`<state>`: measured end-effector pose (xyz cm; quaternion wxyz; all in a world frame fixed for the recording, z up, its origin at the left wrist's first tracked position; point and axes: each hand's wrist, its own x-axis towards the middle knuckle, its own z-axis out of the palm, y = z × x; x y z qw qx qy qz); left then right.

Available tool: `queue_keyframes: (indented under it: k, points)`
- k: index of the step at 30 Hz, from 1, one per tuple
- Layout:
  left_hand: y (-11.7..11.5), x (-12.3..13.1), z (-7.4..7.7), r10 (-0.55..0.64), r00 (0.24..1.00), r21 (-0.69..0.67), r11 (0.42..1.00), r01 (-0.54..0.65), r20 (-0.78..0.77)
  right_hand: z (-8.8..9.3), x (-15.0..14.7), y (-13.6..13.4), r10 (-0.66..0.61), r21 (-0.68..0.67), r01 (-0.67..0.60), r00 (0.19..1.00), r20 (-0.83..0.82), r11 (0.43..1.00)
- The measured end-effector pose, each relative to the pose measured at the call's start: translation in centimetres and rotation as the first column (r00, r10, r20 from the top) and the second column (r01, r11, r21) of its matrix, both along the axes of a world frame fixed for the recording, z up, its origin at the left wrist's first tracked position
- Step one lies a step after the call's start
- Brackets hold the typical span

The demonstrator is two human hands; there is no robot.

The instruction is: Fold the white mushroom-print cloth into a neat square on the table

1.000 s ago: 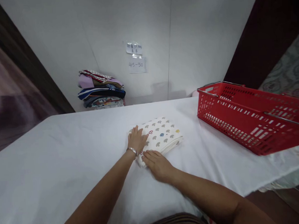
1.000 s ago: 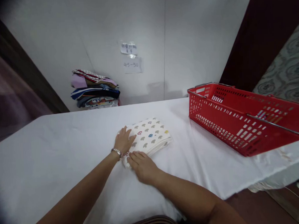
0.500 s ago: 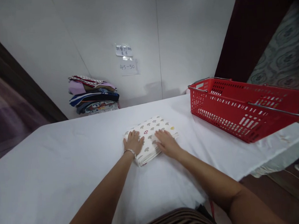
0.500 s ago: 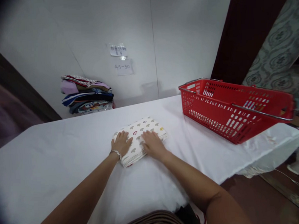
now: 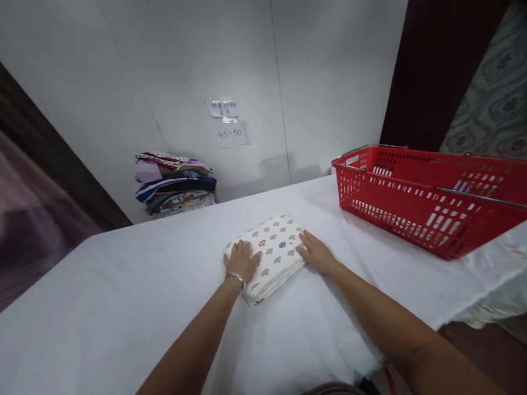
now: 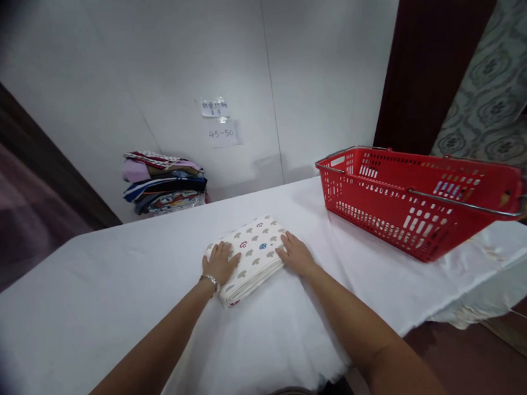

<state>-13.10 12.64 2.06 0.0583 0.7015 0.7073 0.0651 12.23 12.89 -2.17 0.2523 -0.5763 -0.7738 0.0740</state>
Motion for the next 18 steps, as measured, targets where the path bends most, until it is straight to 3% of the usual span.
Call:
queue_keyframes:
  k: [5, 11, 13, 15, 18]
  points:
    - [-3.2, 0.8, -0.5, -0.204, 0.979, 0.094, 0.975, 0.201, 0.026, -0.4, 0.1, 0.1, 0.011, 0.038, -0.011, 1.000, -0.022, 0.999]
    - [-4.4, 0.8, -2.0, -0.212, 0.973, 0.126, 0.972, 0.201, 0.087, -0.8, 0.4, 0.3, 0.023, 0.032, -0.017, 0.974, -0.224, 0.999]
    - [-4.5, 0.6, -2.2, -0.200, 0.969, 0.168, 0.970, 0.175, 0.144, -0.6, 0.7, 0.5, 0.007, -0.010, -0.011, 0.926, -0.378, 1.000]
    - [-4.7, 0.4, -2.5, -0.150, 0.963, 0.232, 0.968, 0.097, 0.223, 0.2, 1.0, 0.9, -0.079, -0.132, 0.015, 0.866, -0.494, 0.991]
    - [-5.6, -0.2, -3.1, -0.081, 0.927, 0.338, 0.940, -0.051, 0.366, 1.8, 1.5, 1.8, -0.235, -0.349, 0.055, 0.834, -0.499, 0.936]
